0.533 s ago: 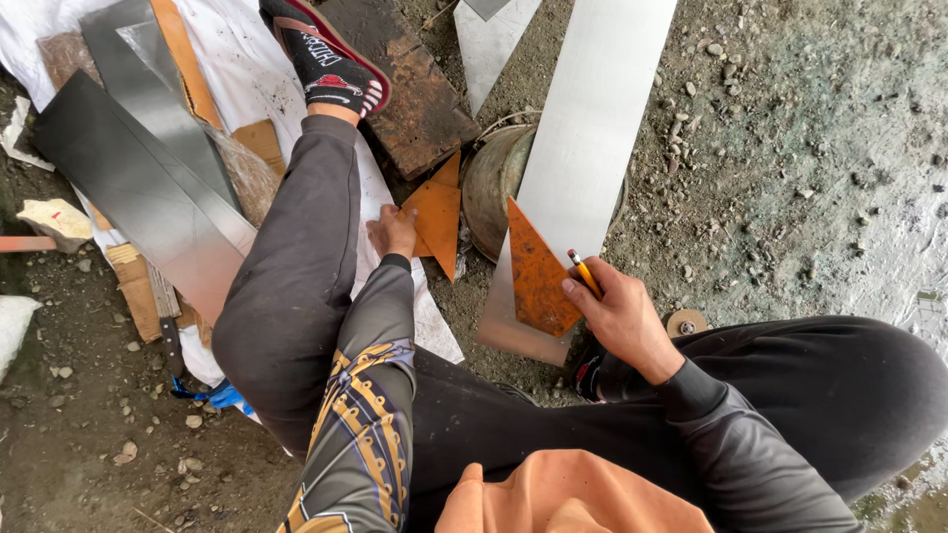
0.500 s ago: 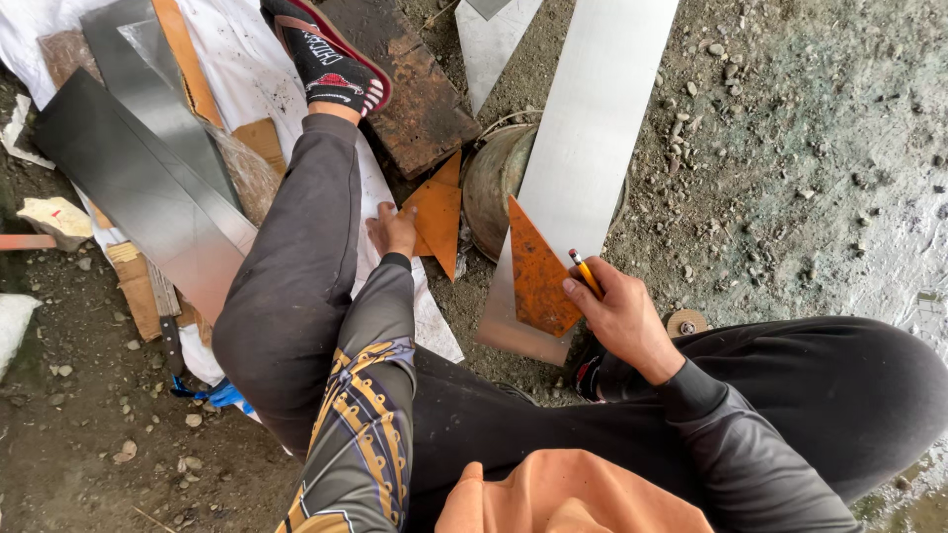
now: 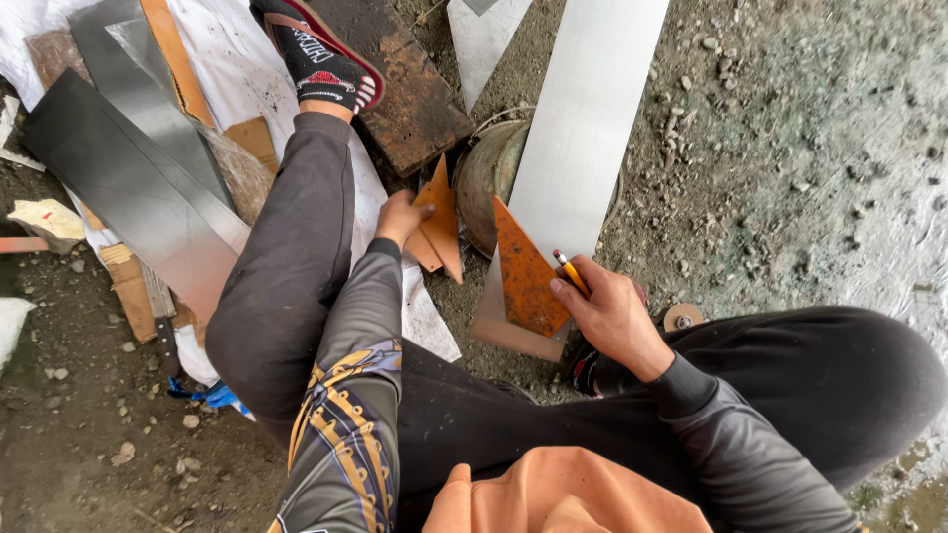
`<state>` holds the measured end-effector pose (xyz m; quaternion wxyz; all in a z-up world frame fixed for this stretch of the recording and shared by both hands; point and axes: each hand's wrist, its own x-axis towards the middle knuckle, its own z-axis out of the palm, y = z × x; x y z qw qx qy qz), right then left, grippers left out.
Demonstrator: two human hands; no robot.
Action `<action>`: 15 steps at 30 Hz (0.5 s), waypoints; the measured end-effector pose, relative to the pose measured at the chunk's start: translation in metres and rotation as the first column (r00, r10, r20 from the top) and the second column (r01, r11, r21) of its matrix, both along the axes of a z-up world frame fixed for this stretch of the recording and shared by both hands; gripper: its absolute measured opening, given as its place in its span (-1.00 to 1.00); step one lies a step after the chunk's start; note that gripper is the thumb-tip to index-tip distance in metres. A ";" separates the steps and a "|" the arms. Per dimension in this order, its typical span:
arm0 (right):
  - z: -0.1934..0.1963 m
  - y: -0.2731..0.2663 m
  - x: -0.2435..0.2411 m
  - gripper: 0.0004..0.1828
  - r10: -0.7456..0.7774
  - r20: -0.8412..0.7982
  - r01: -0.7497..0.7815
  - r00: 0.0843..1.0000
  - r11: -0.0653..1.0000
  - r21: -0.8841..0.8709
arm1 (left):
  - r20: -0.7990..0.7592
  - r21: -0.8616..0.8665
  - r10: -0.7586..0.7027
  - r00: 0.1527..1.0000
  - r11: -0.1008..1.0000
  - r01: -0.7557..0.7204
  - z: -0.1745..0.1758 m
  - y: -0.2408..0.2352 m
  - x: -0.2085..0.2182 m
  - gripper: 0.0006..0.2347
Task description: The person sits on the ground and uses a pencil and an orange template to mark shapes onto long metal sheets. They repeatedly position the template, trace its outline, and move it to new locations along the sheet.
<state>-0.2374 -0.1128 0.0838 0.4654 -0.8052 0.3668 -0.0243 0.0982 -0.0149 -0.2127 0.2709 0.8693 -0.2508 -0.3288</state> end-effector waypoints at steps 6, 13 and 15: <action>-0.016 0.029 0.012 -0.68 0.180 0.029 -0.180 0.983 0.984 0.009 | 0.255 0.209 -0.286 0.924 0.949 0.237 0.088 -0.022 0.020 -0.70; -0.054 0.063 0.058 -0.71 0.238 -0.083 -0.246 0.968 0.964 -0.104 | 0.550 -0.388 0.081 0.831 0.906 0.169 0.258 0.037 0.022 -0.77; -0.068 0.064 0.075 -0.65 0.234 -0.129 -0.247 0.964 0.965 -0.093 | 0.457 -0.466 0.202 0.866 0.884 0.040 0.290 0.063 0.010 -0.77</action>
